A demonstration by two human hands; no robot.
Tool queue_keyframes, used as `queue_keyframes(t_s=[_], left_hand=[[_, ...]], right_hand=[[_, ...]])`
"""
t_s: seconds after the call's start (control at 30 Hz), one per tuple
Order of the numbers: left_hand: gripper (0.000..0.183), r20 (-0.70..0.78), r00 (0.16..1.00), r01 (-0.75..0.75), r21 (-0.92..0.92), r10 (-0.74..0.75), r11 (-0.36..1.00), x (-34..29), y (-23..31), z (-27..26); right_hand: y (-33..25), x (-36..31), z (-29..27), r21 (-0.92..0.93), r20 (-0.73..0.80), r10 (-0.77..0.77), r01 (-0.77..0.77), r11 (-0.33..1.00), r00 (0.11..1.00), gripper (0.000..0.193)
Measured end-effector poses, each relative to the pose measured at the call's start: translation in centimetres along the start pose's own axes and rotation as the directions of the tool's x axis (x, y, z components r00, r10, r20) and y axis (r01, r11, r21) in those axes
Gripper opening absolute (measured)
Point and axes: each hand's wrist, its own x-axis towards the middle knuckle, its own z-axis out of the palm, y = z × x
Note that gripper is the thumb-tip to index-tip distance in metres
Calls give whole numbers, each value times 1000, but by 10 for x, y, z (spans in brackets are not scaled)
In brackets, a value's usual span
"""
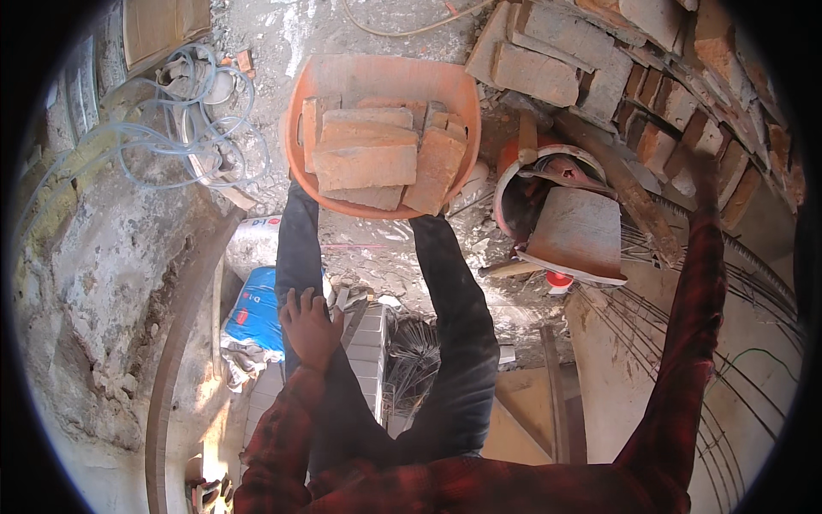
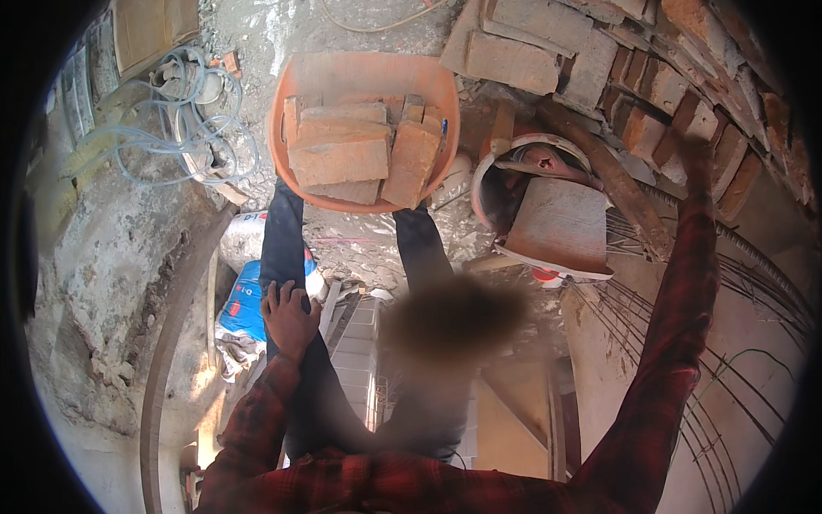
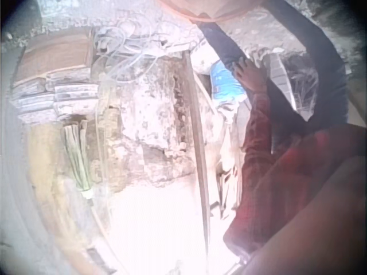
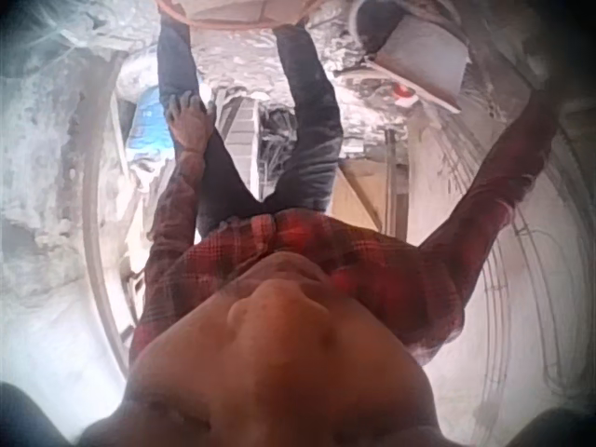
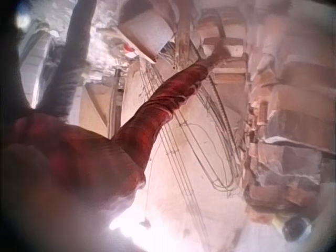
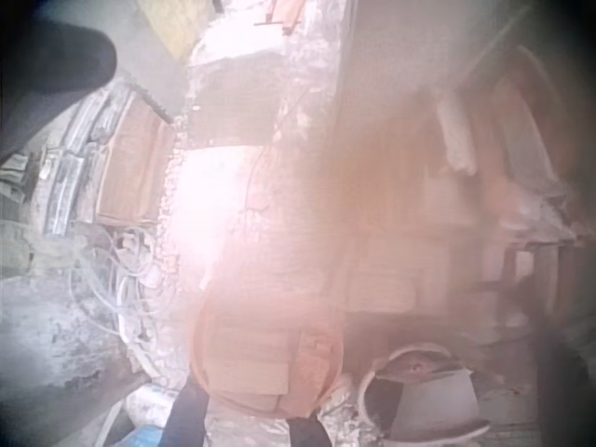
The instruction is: The person squats and stacks red bricks into a neat pile on a plastic sheet. They then stand, pick up an orange basin, and use a hammer to break larger bricks into smaller pieces, placing the fragments into the basin.
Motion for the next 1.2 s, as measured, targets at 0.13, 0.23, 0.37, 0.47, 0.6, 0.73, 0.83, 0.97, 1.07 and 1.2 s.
queue_keyframes(t_s=[0.13,0.23,0.37,0.47,0.6,0.73,0.83,0.97,1.07,1.2], left_hand=[[32,37,999,3,14,-4,1000,-3,-3,0],[31,38,999,-14,29,13,999,-3,-11,1],[30,10,998,-61,51,60,997,0,-29,-4],[29,21,997,-81,51,80,995,4,-42,-11],[29,20,994,-105,28,105,994,12,-58,-25],[28,-4,992,-125,-6,125,992,22,-74,-39],[29,-30,988,-152,-12,151,988,31,-87,-49],[31,-5,987,-161,-32,161,986,41,-100,-62],[31,37,986,-162,-42,163,986,49,-109,-73],[32,75,985,-152,-41,155,988,58,-117,-79]], right_hand=[[-16,-80,-39,778,378,-170,-212,592,910,77],[-41,-156,-70,937,335,-405,-348,46,851,67],[-64,-274,-127,964,236,-344,-174,200,909,67],[-76,-374,-155,864,90,-348,101,494,933,82],[-111,-493,-126,907,178,-395,5,420,901,92],[-192,-549,-24,880,415,-305,-294,373,857,93],[-257,-550,58,725,228,-158,-59,686,961,95],[-297,-547,143,789,-25,-51,51,613,998,107],[-298,-534,180,796,140,-124,-37,604,982,97],[-310,-511,209,880,64,45,-78,468,997,82]])
